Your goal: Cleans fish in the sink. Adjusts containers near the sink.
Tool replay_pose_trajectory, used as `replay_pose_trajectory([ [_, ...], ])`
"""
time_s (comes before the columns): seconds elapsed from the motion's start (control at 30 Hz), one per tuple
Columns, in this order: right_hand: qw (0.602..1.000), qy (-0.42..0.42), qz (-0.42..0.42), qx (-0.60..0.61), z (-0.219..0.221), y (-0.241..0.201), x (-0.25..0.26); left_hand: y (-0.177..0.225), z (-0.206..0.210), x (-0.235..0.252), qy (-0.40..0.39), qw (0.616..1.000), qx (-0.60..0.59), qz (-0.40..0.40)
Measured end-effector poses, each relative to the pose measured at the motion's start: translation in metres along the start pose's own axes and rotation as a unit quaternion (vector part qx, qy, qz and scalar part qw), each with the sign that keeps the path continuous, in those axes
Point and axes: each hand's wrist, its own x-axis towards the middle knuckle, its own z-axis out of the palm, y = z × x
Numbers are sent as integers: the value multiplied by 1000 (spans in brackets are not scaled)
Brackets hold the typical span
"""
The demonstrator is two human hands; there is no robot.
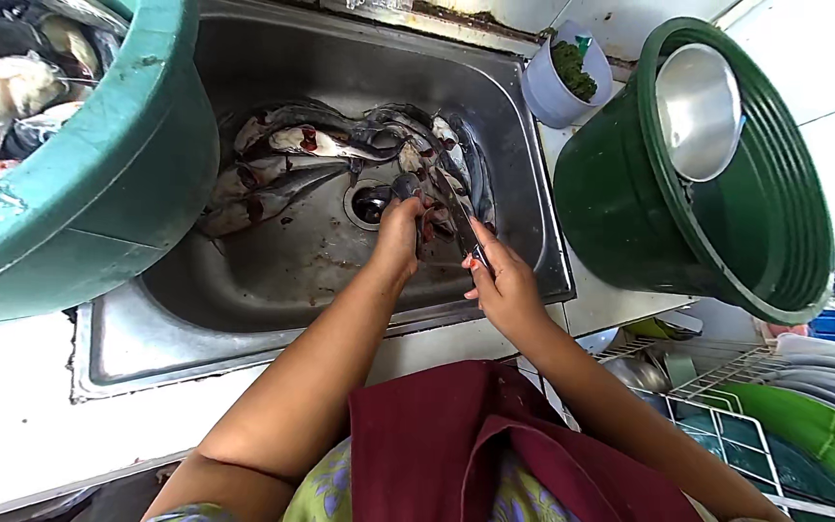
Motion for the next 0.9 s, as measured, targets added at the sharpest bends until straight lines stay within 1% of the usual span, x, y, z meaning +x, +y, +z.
replay_pose_trajectory([
  [0.07,998,-10,-20,-66,-9,3,1,0,1,-1,-13,998,40,43],
  [0.13,991,-6,-54,-123,-18,1,-1,0,1,-3,-41,993,75,84],
  [0.2,981,4,-95,-168,-25,-1,-4,-2,1,-2,-59,987,107,101],
  [0.27,970,3,-118,-211,-29,-2,-7,-4,1,-1,-66,982,142,106],
  [0.33,966,-13,-97,-240,-29,-6,-8,-7,0,0,-77,974,182,113],
  [0.4,965,-13,-68,-252,-24,-13,-4,-11,1,0,-93,957,243,131],
  [0.5,967,-18,-25,-252,-12,-27,22,-21,3,0,-121,926,317,164],
  [0.53,968,-25,-12,-250,-10,-32,33,-24,2,1,-126,923,322,167],
  [0.57,969,-32,-5,-245,-8,-35,41,-25,2,2,-128,928,309,163],
  [0.63,972,-32,-16,-232,-8,-37,44,-20,1,1,-123,950,250,142],
  [0.77,972,-27,-56,-227,-13,-20,1,-9,3,-6,-107,976,165,90],
  [0.83,968,-24,-61,-241,-14,-10,-19,-7,1,-4,-96,978,164,85],
  [0.9,963,-15,-63,-261,-14,-7,-22,-7,1,-2,-95,974,182,91],
])
